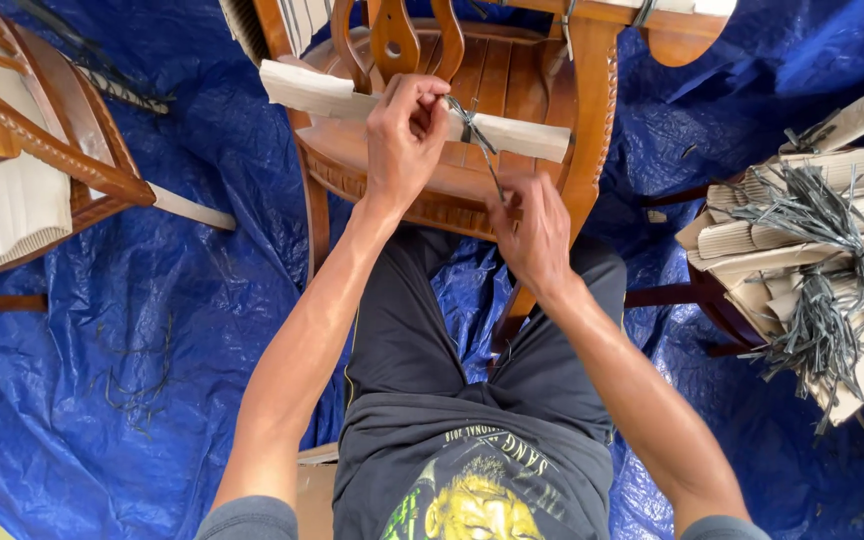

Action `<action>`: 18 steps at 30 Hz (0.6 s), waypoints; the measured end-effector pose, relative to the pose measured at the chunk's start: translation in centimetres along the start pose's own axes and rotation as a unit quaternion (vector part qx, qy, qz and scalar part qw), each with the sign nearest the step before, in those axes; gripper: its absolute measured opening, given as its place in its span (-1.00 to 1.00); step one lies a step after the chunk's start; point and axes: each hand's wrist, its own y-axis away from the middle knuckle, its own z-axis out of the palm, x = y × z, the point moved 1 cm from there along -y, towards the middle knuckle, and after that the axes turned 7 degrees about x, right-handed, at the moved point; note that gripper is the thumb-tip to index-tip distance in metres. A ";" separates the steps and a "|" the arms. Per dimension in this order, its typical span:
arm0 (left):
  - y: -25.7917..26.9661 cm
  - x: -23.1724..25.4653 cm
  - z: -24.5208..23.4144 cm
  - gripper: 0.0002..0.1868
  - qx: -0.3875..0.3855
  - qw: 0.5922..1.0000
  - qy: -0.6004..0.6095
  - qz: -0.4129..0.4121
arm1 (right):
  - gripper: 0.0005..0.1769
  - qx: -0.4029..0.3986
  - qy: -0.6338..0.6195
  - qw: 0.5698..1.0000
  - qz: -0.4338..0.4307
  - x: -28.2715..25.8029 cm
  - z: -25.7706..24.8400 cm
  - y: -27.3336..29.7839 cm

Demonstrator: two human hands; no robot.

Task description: Securing protective cardboard onto a wooden chair using plastic ties.

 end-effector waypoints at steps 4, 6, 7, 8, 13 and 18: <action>0.4 3.9 -1.1 -0.74 -0.014 0.999 0.041 0.017 | -0.83 0.046 -0.064 0.995 0.054 0.8 0.8 7.4; 2.0 6.1 -0.9 -0.82 0.029 0.993 0.091 -0.062 | -0.91 0.030 -0.080 0.979 0.184 1.5 1.6 11.8; 3.2 8.3 -0.5 -0.82 0.023 0.993 0.093 -0.064 | -0.91 0.032 -0.077 0.978 0.190 1.8 2.1 14.1; 4.2 10.3 -0.1 -0.82 -0.042 0.954 0.248 -0.163 | -0.92 0.009 -0.076 0.971 0.226 2.2 2.8 16.2; 4.9 22.7 -1.0 -0.44 -0.350 0.771 0.493 -0.202 | -0.93 -0.032 -0.081 0.956 0.280 3.1 3.9 18.2; 9.4 31.1 0.2 -0.37 -0.404 0.739 0.486 -0.232 | -0.91 -0.010 -0.121 0.949 0.292 5.4 4.8 19.0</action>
